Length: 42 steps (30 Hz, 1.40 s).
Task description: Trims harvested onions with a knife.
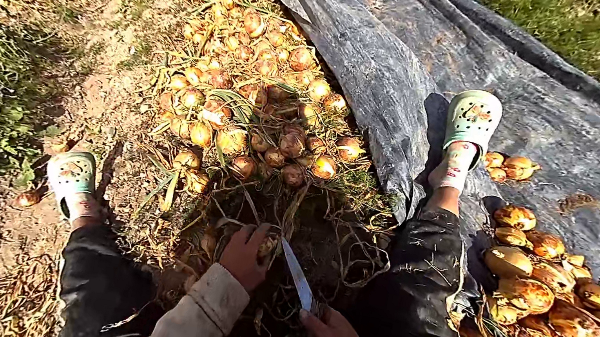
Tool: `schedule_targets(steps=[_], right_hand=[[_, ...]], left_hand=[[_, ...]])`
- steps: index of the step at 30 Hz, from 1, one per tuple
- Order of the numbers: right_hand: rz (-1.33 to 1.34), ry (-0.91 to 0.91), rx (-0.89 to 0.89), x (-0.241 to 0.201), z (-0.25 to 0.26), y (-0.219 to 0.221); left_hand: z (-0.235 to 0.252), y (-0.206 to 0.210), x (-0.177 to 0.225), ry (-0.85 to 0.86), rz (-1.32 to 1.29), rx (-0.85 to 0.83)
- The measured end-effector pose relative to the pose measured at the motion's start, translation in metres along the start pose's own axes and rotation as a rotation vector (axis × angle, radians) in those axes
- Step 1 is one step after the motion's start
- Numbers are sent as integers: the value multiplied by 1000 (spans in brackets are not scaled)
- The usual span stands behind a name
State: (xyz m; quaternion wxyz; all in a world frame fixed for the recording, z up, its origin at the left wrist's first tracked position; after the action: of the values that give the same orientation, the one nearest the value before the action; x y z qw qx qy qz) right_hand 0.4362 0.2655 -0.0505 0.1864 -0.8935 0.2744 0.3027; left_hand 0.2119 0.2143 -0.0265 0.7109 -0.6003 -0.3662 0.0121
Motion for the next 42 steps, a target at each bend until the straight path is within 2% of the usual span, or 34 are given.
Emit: schedule_targets(steps=[2,4,7,9,11,14,16,20,25,30,32,34,36,37,39,40,41,42], right_hand=[[-8,-8,6,-1,-2,0],[-3,-51,-16,0,-2,3],[88,-173,-7,0,-9,9],[182,-239,40,2,-11,10],[255,-263,62,8,-11,9],[300,-283,132,10,-18,4],[278,-313,170,8,-22,0],[329,-305,119,13,-22,1],[315,-234,41,18,-11,6],[289,-135,38,9,-9,5],[342,-132,-43,11,-14,4],[377,-147,-89,16,-20,4],[405,-137,-1,21,-11,1],[430,-91,70,26,-4,-2],[485,33,167,34,14,-7],[499,70,182,32,21,-8],[487,84,200,25,20,-8],[439,85,217,11,11,-9]], left_hand=[[-21,-12,-1,-53,-82,105],[-40,-20,5,-106,-215,53],[-76,-14,25,31,-372,-58],[-89,-6,34,96,-430,-62],[-90,-3,37,95,-453,-101],[-89,-3,41,65,-436,-302],[-93,1,43,58,-443,-380],[-91,-1,46,-16,-417,-476],[-88,7,43,0,-370,-513],[-77,13,46,16,-304,-458],[-58,14,35,-133,-214,-441],[-36,13,4,-379,-188,-301],[-14,7,-12,-525,-220,-162],[-9,7,-10,-546,-273,-110],[-4,7,16,-501,-491,-37],[-6,5,37,-402,-648,-25],[-11,3,60,-220,-807,-53],[-19,1,81,48,-896,-109]])
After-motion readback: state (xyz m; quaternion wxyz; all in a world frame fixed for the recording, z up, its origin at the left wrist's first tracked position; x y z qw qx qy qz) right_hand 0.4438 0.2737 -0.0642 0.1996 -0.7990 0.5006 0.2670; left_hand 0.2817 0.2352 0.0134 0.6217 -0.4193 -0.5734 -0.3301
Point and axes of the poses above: each hand's wrist, its own z-axis towards the middle knuckle, its own y-axis out of the palm, x = y × z, the point moved 1 cm from there along z, towards the middle knuckle, and after that the axes turned 9 degrees about x, right-handed, at the moved point
